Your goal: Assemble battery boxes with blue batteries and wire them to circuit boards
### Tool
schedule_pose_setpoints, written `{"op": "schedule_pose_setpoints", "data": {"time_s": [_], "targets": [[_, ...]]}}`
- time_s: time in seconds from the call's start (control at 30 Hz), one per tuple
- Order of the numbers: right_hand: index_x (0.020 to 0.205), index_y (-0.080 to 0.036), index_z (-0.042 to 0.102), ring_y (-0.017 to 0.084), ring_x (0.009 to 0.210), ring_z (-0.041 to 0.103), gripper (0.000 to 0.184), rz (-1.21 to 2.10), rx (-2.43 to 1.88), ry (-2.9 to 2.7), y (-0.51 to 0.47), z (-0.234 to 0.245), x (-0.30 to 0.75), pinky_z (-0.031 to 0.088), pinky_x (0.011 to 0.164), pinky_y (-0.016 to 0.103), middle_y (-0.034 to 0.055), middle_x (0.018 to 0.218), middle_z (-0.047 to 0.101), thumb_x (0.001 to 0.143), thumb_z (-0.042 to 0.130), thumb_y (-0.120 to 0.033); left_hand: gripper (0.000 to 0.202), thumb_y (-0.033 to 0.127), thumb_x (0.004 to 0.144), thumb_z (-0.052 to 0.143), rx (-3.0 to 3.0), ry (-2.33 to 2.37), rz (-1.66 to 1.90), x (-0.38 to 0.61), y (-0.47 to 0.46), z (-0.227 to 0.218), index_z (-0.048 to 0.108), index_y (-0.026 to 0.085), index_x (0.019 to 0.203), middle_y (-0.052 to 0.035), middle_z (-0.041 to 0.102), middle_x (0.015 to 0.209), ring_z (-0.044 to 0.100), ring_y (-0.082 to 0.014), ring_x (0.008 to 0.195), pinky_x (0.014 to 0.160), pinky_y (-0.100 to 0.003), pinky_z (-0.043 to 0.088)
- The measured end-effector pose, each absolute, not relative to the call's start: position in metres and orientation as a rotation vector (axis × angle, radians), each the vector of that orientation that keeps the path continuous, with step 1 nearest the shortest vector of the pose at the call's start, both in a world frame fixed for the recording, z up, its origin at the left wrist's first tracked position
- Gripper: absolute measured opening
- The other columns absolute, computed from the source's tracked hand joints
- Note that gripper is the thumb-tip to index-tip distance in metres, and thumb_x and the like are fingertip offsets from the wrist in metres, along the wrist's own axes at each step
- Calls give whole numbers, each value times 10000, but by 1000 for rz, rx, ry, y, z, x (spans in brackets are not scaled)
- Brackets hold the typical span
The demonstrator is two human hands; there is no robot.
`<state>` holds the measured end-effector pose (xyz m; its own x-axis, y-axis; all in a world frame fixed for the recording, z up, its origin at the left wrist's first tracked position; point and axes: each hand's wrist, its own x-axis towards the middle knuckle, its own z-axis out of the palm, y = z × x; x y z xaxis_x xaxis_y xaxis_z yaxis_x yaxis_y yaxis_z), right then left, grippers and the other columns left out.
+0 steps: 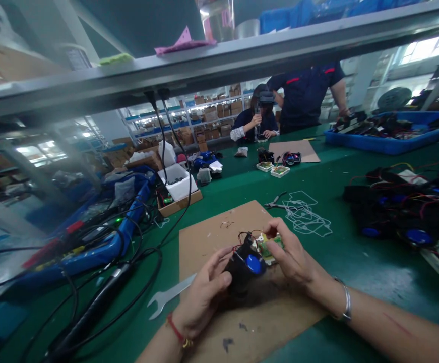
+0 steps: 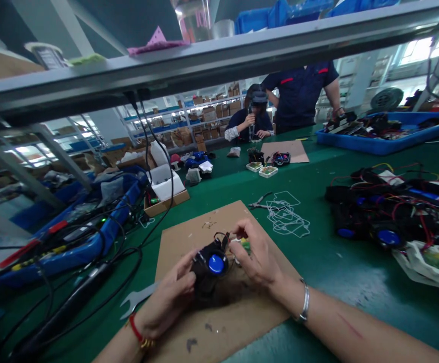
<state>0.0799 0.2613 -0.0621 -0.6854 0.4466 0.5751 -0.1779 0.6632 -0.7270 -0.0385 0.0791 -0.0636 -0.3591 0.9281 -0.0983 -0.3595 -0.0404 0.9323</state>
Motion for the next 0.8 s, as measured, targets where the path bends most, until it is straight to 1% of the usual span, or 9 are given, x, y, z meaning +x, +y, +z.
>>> {"op": "schedule_pose_setpoints", "data": {"time_s": [0.1,0.17,0.2,0.33,0.47,0.57,0.67,0.73,0.8], "targets": [[1062,-193,449,253,929,555,445,1173,-172,-2134,246,-69,81,479,775,390,94,998,553,773,544,-518,604,379,780,681,599,1102,1722,-21,82,-65,436,234,1314,-103,451,1394,411,-299,1289,1042,-416,363],[1180,-200,404,291,1079,516,611,1246,-151,-2189,237,-74,81,450,887,429,123,1159,523,700,660,-477,664,381,738,727,648,1182,1759,-11,86,-70,413,236,1304,-111,466,1375,428,-297,1275,1022,-397,390],[1202,-210,390,292,1107,509,636,1276,-164,-2209,233,-76,81,440,914,436,121,1193,514,684,694,-420,687,373,721,744,692,1260,1749,-8,88,-73,396,241,1298,-117,483,1355,462,-294,1246,993,-392,418],[1092,-247,421,258,1065,544,519,1226,-108,-2202,226,-75,82,453,893,418,79,1145,553,654,695,-202,622,288,751,703,955,1689,1533,-7,87,-77,366,251,1272,-120,541,1270,608,-247,1040,842,-359,510],[1055,-238,411,280,1126,516,490,988,75,-2227,226,-72,86,410,939,468,105,1201,543,643,655,-134,567,183,738,643,1218,1984,1234,-18,78,-62,410,263,1249,-84,573,1211,623,-228,966,739,-316,525],[1089,-206,427,279,1087,553,491,1063,56,-2334,228,-75,85,452,899,448,130,1160,576,665,670,-162,552,210,720,663,1305,2163,1052,-25,72,-54,437,274,1220,-61,600,1170,604,-249,1008,810,-354,504],[1127,-174,466,291,1062,572,561,1166,44,-2411,235,-81,80,470,887,449,149,1140,595,652,744,-284,601,355,707,710,1286,2321,915,-30,70,-57,432,259,1231,-84,611,1162,597,-304,1034,850,-425,491],[1125,-167,493,296,1095,558,608,1164,118,-2420,239,-83,76,452,924,453,161,1185,584,629,777,-376,765,418,677,738,1334,2377,940,-31,71,-66,355,254,1319,-123,537,1285,540,-351,1135,916,-476,459],[1126,-166,507,278,1109,555,614,1126,239,-2426,243,-78,74,445,943,420,151,1209,583,637,771,-430,865,432,676,740,1456,2353,1104,-31,74,-77,277,265,1387,-126,402,1420,413,-372,1270,1028,-504,368]]}}
